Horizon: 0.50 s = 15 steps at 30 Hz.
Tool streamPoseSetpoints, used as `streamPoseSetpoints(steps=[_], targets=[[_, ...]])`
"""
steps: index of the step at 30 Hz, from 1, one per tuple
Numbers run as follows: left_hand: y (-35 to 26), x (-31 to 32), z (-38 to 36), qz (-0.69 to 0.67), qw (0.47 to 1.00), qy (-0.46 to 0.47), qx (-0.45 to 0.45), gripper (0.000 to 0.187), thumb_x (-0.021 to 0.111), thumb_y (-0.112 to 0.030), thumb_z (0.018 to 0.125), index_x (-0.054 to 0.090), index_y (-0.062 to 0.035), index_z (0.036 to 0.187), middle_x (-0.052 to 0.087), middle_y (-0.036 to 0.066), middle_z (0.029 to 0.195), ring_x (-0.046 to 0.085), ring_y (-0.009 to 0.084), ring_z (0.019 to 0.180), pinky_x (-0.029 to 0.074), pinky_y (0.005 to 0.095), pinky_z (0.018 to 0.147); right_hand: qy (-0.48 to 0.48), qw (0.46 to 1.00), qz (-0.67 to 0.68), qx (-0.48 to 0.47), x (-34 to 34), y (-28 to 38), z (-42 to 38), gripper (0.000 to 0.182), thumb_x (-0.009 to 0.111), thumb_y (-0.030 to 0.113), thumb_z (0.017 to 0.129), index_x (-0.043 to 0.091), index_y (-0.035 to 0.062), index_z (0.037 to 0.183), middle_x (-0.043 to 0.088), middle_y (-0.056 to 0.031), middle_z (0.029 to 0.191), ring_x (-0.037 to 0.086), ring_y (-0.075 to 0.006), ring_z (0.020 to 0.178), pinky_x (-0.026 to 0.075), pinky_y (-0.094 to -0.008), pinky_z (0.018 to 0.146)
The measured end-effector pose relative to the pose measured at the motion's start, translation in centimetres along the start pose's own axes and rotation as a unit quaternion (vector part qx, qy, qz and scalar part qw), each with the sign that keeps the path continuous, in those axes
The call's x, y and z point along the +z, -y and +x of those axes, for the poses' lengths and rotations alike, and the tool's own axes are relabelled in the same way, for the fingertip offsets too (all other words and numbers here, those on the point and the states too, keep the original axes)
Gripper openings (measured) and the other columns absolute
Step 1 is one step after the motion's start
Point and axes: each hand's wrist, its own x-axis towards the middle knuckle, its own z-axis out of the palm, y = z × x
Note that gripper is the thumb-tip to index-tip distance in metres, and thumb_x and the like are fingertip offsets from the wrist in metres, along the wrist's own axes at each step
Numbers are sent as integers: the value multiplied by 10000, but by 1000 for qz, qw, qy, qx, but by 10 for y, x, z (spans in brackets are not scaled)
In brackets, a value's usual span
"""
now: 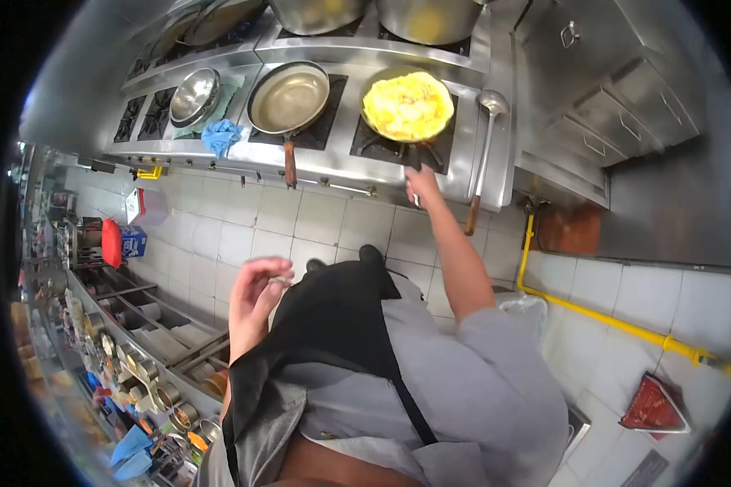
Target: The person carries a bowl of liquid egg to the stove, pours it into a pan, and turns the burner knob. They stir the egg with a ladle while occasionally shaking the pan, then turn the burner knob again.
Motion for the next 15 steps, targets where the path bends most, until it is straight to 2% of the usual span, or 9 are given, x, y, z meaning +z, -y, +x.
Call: streamPoseSetpoints(steps=[1,3,4,6,7,9,11,13,15], targets=[[1,5,7,23,998,10,-51,247,585,-18,907,548,-20,1151,570,79,1172,562,139,1051,445,271,917,-36,999,-7,14,9,2,1,699,577,149,874,197,-69,1418,433,-13,536,387,-142,353,360,-311,347],[15,-8,18,42,998,20,-51,249,598,-32,906,546,-24,1150,573,60,1163,560,127,1053,447,263,911,62,998,-7,23,-9,-13,2,627,578,151,876,288,-47,1396,443,-13,554,407,-130,388,364,-304,356],[23,-18,20,53,998,9,-40,253,597,-30,904,545,-27,1151,575,57,1158,560,126,1054,449,261,907,62,998,-5,18,-17,-10,-7,627,578,151,876,288,-47,1396,443,-13,554,407,-130,388,364,-304,356],[48,-37,27,62,997,-30,-41,258,604,-27,894,547,-33,1146,585,45,1126,571,130,1025,458,270,892,15,996,-66,54,-28,2,-30,374,578,152,877,473,-6,1199,452,-12,577,411,-120,402,358,-305,349],[66,-45,35,60,997,-29,-46,258,604,-27,894,547,-33,1146,585,45,1126,571,130,1025,458,270,892,13,996,-67,59,-23,-1,-27,374,578,152,877,473,-6,1199,452,-12,577,411,-120,402,358,-305,349],[97,-54,54,149,987,0,-63,255,615,-35,890,550,-34,1137,593,39,1087,579,125,979,469,271,859,-75,997,12,2,3,-6,-10,190,578,157,884,514,36,1017,447,-7,579,403,-110,393,347,-309,333],[102,-43,57,149,984,14,-91,217,610,-37,894,567,-46,1107,606,38,1083,577,119,996,447,269,891,-32,999,10,17,8,-6,-11,170,582,168,891,486,52,971,437,-1,572,385,-104,377,335,-310,318],[98,-34,57,112,987,60,-95,222,629,-60,900,566,-32,1111,592,23,1034,577,103,930,474,247,817,-2,999,3,44,-5,-9,-22,166,578,173,896,490,58,978,431,2,567,389,-102,380,339,-308,319],[96,-30,60,79,988,69,-114,211,630,-61,902,571,-31,1102,593,14,1019,576,98,925,473,244,824,16,999,3,37,-7,-4,-10,149,575,165,894,482,65,953,430,5,563,392,-103,380,343,-309,319]])
